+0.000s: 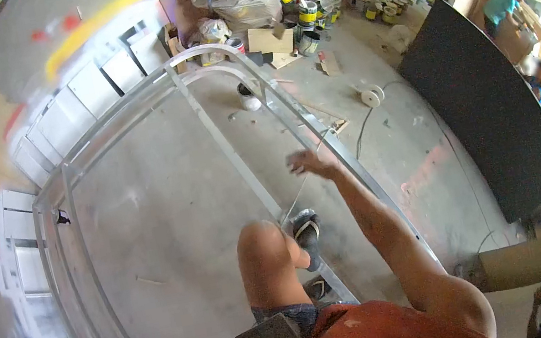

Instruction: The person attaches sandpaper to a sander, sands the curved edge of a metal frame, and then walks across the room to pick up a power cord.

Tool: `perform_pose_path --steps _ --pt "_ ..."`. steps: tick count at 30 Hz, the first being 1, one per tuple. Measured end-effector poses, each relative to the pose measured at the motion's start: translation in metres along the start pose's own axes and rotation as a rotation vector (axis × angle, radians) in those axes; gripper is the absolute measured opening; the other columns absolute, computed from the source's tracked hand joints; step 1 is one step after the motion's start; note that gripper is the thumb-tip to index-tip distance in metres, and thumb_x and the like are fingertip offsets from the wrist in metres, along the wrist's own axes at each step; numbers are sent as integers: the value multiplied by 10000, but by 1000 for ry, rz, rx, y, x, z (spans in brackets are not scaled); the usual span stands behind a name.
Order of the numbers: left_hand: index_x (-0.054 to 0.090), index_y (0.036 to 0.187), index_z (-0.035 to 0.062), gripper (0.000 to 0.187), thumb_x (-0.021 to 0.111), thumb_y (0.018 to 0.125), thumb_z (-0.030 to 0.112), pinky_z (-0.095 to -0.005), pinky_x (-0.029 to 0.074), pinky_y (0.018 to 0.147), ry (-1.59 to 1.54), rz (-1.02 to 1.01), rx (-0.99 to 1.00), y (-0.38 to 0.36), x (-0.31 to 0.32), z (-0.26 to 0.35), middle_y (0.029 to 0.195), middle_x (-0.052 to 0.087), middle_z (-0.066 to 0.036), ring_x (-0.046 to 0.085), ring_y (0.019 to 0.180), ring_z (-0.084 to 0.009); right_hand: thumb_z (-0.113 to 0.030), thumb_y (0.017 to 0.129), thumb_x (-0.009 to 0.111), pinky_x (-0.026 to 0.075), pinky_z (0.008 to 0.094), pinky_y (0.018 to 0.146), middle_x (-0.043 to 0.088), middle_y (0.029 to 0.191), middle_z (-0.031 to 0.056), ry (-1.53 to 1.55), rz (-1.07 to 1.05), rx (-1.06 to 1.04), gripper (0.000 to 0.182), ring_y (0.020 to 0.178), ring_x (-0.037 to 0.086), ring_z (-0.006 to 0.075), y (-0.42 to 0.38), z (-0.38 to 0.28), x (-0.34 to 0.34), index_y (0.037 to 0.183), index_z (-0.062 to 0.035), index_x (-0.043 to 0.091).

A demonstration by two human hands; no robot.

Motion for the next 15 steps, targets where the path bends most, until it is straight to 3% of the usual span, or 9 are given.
perform_pose_path --steps 1,3,4,5,6,8,10,12,15 --pt "708 1019 59 408 664 886 442 -457 530 745 7 -6 4 1 -16 8 849 687 -230 676 787 -402 -293 955 656 558 369 846 690 1184 141 -159 -23 4 505 971 689 228 -22 17 15 1337 27 575" --pt "716 1070 75 363 670 905 395 -408 538 713 -174 66 17 0 -44 16 799 696 -187 686 714 -299 -303 961 653 558 361 836 696 1148 143 -293 72 196 478 959 694 225 -78 19 38 1290 42 610" --pt "736 1006 52 341 736 873 365 -327 518 661 -291 74 -74 7 -44 -16 736 684 -26 607 671 -128 -302 981 625 560 351 842 692 1159 139 -267 71 201 459 977 688 213 -102 13 46 1303 23 607" --pt "740 1065 56 307 657 936 322 -299 503 599 -397 190 -96 5 -64 -8 675 649 -21 587 618 -102 -302 1000 598 562 340 848 689 1171 135 -242 71 203 441 995 681 201 -123 7 48 1316 5 603" --pt "739 1000 8 312 650 935 300 -278 465 555 -479 254 -130 4 -82 -11 629 622 -14 557 576 -86 -302 1000 598 562 340 848 689 1171 135 -239 82 208 441 995 681 201 -144 -3 49 1316 5 603" --pt "701 817 5 331 615 953 294 -267 436 523 -654 569 9 15 -116 -20 553 555 -6 498 505 -75 -317 982 615 544 347 867 685 1182 116 -272 260 203 459 1004 678 212 -183 -30 42 1320 -7 601" --pt "623 742 52 388 562 992 343 -269 408 482 -831 644 225 36 -151 -4 508 450 26 436 457 -78 -320 991 599 541 348 873 683 1185 110 -351 324 139 445 1009 674 208 -213 -63 48 1315 -14 604" --pt "546 733 96 428 508 1022 410 -286 370 441 -1121 763 56 43 -173 30 503 362 42 371 429 -90 -338 1000 592 539 351 876 677 1194 109 -417 372 -29 429 1008 669 201 -241 -104 71 1280 -14 619" --pt "536 805 91 452 483 1029 480 -286 349 448 -1166 829 143 71 -203 45 577 402 28 375 470 -90 -363 977 638 529 348 897 673 1185 117 -278 263 -150 467 1026 660 192 -269 -161 155 1287 -15 610"
Point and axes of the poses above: each hand's wrist, its own y-axis towards the middle knuckle, its own x-axis out of the palm, z = x × y, the point moved 8 cm from there along y, towards the middle knuckle
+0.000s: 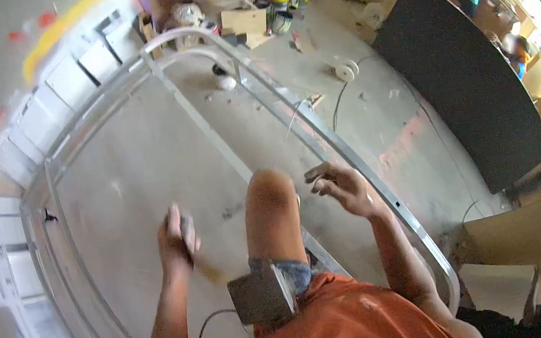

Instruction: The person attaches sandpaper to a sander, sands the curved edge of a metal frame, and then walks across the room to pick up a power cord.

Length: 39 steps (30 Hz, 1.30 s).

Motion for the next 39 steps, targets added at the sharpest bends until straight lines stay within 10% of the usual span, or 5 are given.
perform_pose_path --steps 5,14,20,29,39 --pt "538 900 86 484 488 1009 555 -271 427 633 156 106 542 0 64 36 765 475 30 458 680 -93 -529 784 794 456 467 1030 625 1222 248 -387 -98 -233 847 1222 560 448 -52 -74 126 1312 76 525" --pt "516 812 107 367 476 1044 387 -274 418 546 -190 -120 181 -3 139 -16 648 467 10 466 558 -103 -117 1021 528 499 387 782 652 951 238 -245 199 58 177 898 633 406 -95 29 146 1118 12 599" --pt "624 986 75 257 536 1015 314 -275 472 662 -182 -16 416 15 102 -9 798 544 11 509 735 -103 -132 1037 483 437 353 1008 618 1173 165 -73 73 108 246 1125 583 245 -117 82 155 1236 -12 562" --pt "575 1227 43 275 545 1038 240 -306 460 828 510 -470 -211 -103 65 -102 1099 628 -30 596 1007 -133 -307 1085 432 291 356 1152 491 1429 99 636 324 74 478 1355 405 193 -133 111 123 1455 -4 421" --pt "554 1191 14 205 575 1000 86 -242 418 801 460 -584 293 -100 92 -64 956 557 19 481 884 -70 -275 1025 593 434 336 1016 638 1246 66 424 563 -134 403 1162 547 140 -108 82 80 1311 8 561"
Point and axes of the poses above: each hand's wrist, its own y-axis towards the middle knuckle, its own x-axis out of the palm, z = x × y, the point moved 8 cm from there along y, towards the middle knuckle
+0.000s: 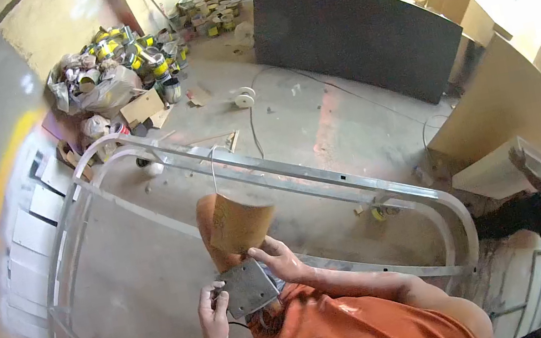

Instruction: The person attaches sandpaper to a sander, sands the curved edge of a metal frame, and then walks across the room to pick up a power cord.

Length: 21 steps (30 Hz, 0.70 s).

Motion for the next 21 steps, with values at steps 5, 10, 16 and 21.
perform_pose_path --steps 5,10,16,21 --pt "504 1320 6 342 578 998 92 -302 459 889 -31 -65 117 -6 16 33 1080 616 -64 561 980 -132 -285 1012 618 471 309 947 677 1155 55 -9 -136 91 392 1064 587 123 -4 -41 7 1275 3 588" --pt "455 1396 -14 445 593 995 122 -365 448 1000 153 -127 108 -17 19 44 1246 609 -152 580 1130 -213 -231 993 646 451 319 1008 660 1261 72 -335 -277 244 407 1140 563 111 -9 -39 0 1298 32 589" --pt "443 1406 -25 473 604 988 128 -385 420 1043 223 -121 124 -20 24 29 1305 582 -199 560 1201 -259 -295 962 686 520 333 842 723 998 89 -345 -292 97 361 918 621 119 -21 -66 7 1118 29 665" --pt "446 1414 6 472 596 981 119 -345 400 1057 254 -197 70 -25 31 43 1304 565 -141 524 1227 -196 -268 966 686 532 325 820 697 991 60 -354 -253 314 334 937 628 117 -23 -58 -20 1138 18 659"
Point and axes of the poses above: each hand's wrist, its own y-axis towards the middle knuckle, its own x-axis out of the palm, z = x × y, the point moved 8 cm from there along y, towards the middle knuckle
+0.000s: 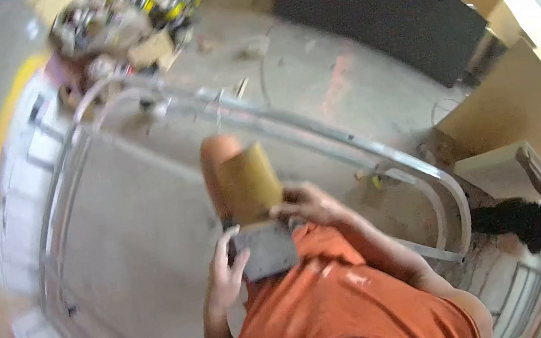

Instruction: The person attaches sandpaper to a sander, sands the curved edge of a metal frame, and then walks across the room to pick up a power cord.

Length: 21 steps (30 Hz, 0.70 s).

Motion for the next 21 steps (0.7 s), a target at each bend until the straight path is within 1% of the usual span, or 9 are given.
perform_pose_path --steps 1,2,6,8,10,12,14,18,21 --pt "463 1383 6 447 604 988 161 -371 389 1078 -170 -42 -89 -3 2 -24 1352 554 -173 509 1286 -258 -265 960 693 531 321 824 698 992 65 76 14 -5 345 938 632 126 -2 2 3 1145 24 652" --pt "463 1383 6 447 604 988 161 -371 389 1078 -176 -9 -117 -7 -3 -34 1352 554 -173 509 1286 -258 -262 954 700 531 316 829 698 992 70 138 44 -27 357 938 636 134 -1 -1 -1 1153 29 646" --pt "487 1327 4 413 620 966 153 -376 442 1014 -94 -37 -25 -8 -5 -19 1277 571 -156 549 1185 -240 -232 910 731 515 330 910 690 1112 105 223 65 6 433 996 653 174 0 7 -23 1225 41 617" --pt "498 1296 35 425 643 909 131 -341 437 976 52 2 110 -1 -9 -6 1150 550 -71 530 1101 -174 -189 894 719 504 347 942 677 1175 106 234 90 54 463 1038 647 181 -1 7 -39 1276 41 595" --pt "506 1275 22 416 645 897 124 -351 457 961 26 -6 175 -2 0 -16 1156 542 -97 545 1083 -194 -188 884 727 504 337 938 676 1175 79 286 122 -64 507 1035 641 169 0 3 -39 1312 38 577" --pt "513 1254 9 408 647 884 117 -361 478 946 6 -6 173 -5 4 -20 1162 534 -123 561 1064 -213 -234 896 750 507 319 914 684 1148 69 359 61 -59 492 1019 639 151 -3 -22 -25 1284 26 597" --pt "527 1235 15 394 650 873 109 -369 481 944 -222 59 -1 -8 7 -32 1171 519 -117 556 1074 -215 -275 905 757 507 303 890 693 1117 56 336 -15 18 475 1001 636 134 2 -11 -14 1250 20 617" --pt "397 1359 30 555 641 864 92 -392 451 1003 -458 81 -16 -13 14 -43 1262 484 -134 536 1132 -215 -269 935 727 495 309 921 704 1092 30 245 -90 -92 408 1017 624 120 5 7 26 1214 19 651" --pt "321 1407 34 634 637 860 83 -388 435 1010 -534 141 48 -11 12 -38 1275 503 -137 527 1155 -216 -220 931 732 489 300 932 704 1098 26 356 -48 -4 405 1012 618 109 -3 12 37 1234 35 647"
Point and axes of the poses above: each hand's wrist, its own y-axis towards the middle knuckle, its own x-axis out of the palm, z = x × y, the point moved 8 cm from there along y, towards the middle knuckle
